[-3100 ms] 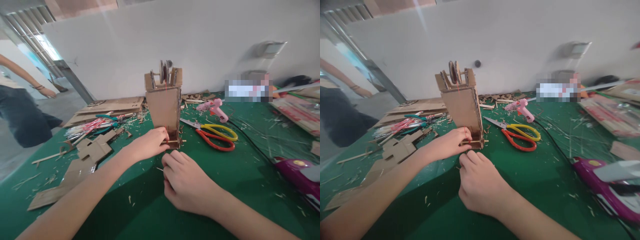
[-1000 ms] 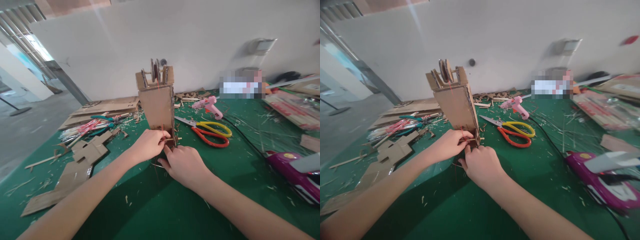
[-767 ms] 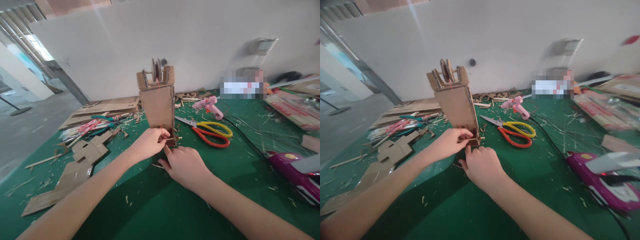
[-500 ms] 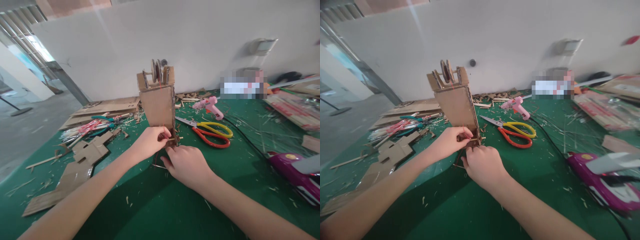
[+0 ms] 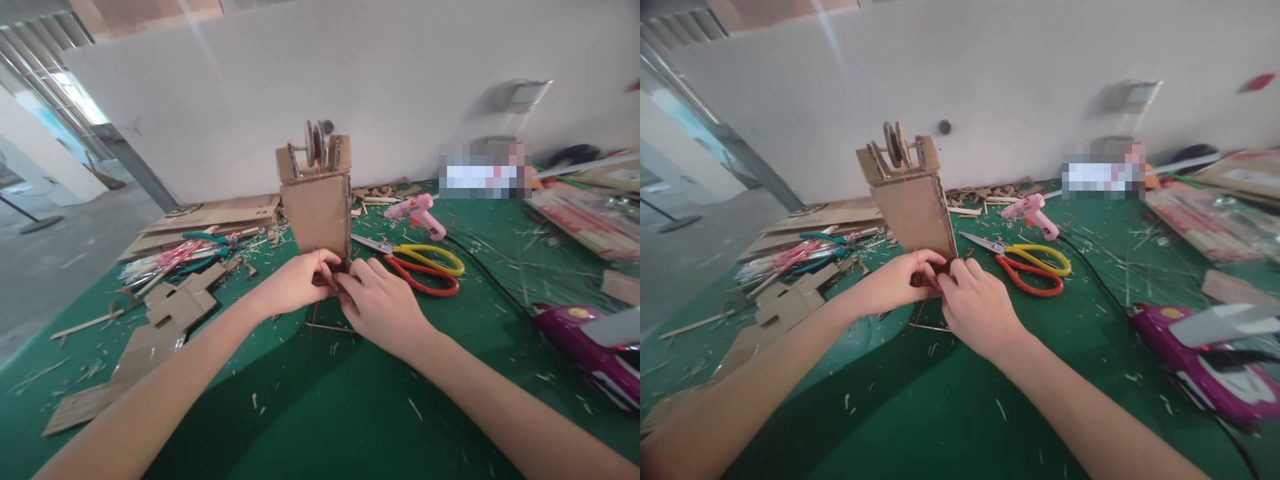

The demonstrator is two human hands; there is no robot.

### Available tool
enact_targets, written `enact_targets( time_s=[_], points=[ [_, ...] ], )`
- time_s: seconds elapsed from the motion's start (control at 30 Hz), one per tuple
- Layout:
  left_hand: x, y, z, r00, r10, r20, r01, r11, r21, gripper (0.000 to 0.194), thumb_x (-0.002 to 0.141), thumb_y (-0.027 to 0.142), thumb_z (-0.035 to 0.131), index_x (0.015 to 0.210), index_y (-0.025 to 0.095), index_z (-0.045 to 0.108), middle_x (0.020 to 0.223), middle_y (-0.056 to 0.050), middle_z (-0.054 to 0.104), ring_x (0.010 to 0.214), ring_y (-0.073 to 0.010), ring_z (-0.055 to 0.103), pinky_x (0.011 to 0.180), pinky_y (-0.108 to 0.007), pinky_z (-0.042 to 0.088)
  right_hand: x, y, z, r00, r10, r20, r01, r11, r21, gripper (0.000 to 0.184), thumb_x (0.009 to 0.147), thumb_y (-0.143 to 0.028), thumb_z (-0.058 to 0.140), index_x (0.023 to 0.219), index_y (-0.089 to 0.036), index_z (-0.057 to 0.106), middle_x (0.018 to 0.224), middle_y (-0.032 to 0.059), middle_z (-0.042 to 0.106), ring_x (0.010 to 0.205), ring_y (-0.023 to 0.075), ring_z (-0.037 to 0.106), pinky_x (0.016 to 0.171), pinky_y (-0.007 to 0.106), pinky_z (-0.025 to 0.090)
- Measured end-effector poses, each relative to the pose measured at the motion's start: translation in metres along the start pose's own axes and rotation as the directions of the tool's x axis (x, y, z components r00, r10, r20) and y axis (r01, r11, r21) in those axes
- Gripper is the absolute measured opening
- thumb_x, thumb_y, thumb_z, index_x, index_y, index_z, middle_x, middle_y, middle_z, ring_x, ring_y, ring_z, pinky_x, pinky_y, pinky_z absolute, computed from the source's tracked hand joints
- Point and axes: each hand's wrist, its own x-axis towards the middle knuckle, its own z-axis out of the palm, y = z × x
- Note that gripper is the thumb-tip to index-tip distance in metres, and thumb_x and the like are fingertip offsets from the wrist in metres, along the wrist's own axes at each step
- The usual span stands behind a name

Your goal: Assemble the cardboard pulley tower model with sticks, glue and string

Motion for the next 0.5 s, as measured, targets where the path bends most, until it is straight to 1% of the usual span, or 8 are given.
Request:
enact_targets(
  time_s=[0.17, 0.3, 0.4, 0.5],
  points=[
    [0.001, 0.0, -0.003, 0.999, -0.016, 0.045, 0.016, 1.0, -0.016, 0.038, 0.078, 0.028, 0.065, 0.113, 0.019, 0.053, 0.094, -0.003, 0.07, 0.082, -0.0164, 0.064, 0.075, -0.029, 0.049, 0.0, 0.002, 0.003, 0.998, -0.055, -0.024, 0.055, 0.998, 0.003, 0.018, 0.09, -0.019, 0.045, 0.082, -0.017, 0.062, 0.082, 0.0049, 0.055, 0.079, 0.0181, 0.045, 0.062, 0.031, 0.031],
    [0.0, 0.002, -0.003, 0.998, -0.001, 0.07, 0.001, 1.0, -0.005, 0.04, 0.078, 0.023, 0.064, 0.116, 0.019, 0.052, 0.094, -0.003, 0.069, 0.081, -0.0159, 0.063, 0.074, -0.028, 0.048, -0.002, -0.002, -0.001, 0.996, -0.088, -0.023, 0.09, 0.994, 0.061, 0.015, 0.085, -0.02, 0.047, 0.083, -0.016, 0.061, 0.08, 0.0039, 0.056, 0.078, 0.0175, 0.047, 0.061, 0.031, 0.031],
    [-0.001, 0.004, -0.003, 0.995, 0.008, 0.095, -0.006, 1.0, -0.024, 0.039, 0.08, 0.02, 0.06, 0.118, 0.02, 0.05, 0.098, -0.004, 0.068, 0.084, -0.0154, 0.063, 0.074, -0.027, 0.048, -0.005, -0.006, -0.006, 0.997, -0.059, 0.043, 0.055, 0.994, 0.098, 0.015, 0.08, -0.019, 0.047, 0.082, -0.016, 0.062, 0.077, 0.0036, 0.057, 0.075, 0.0169, 0.049, 0.059, 0.031, 0.031],
    [-0.001, 0.005, -0.002, 0.996, -0.004, 0.084, 0.004, 1.0, -0.006, 0.037, 0.082, 0.017, 0.054, 0.118, 0.02, 0.051, 0.098, -0.003, 0.068, 0.083, -0.0147, 0.062, 0.075, -0.028, 0.047, -0.008, -0.009, -0.012, 0.991, -0.032, 0.132, 0.016, 0.993, 0.12, 0.014, 0.075, -0.02, 0.048, 0.075, -0.016, 0.061, 0.073, 0.0036, 0.057, 0.071, 0.0166, 0.049, 0.058, 0.031, 0.03]
  ],
)
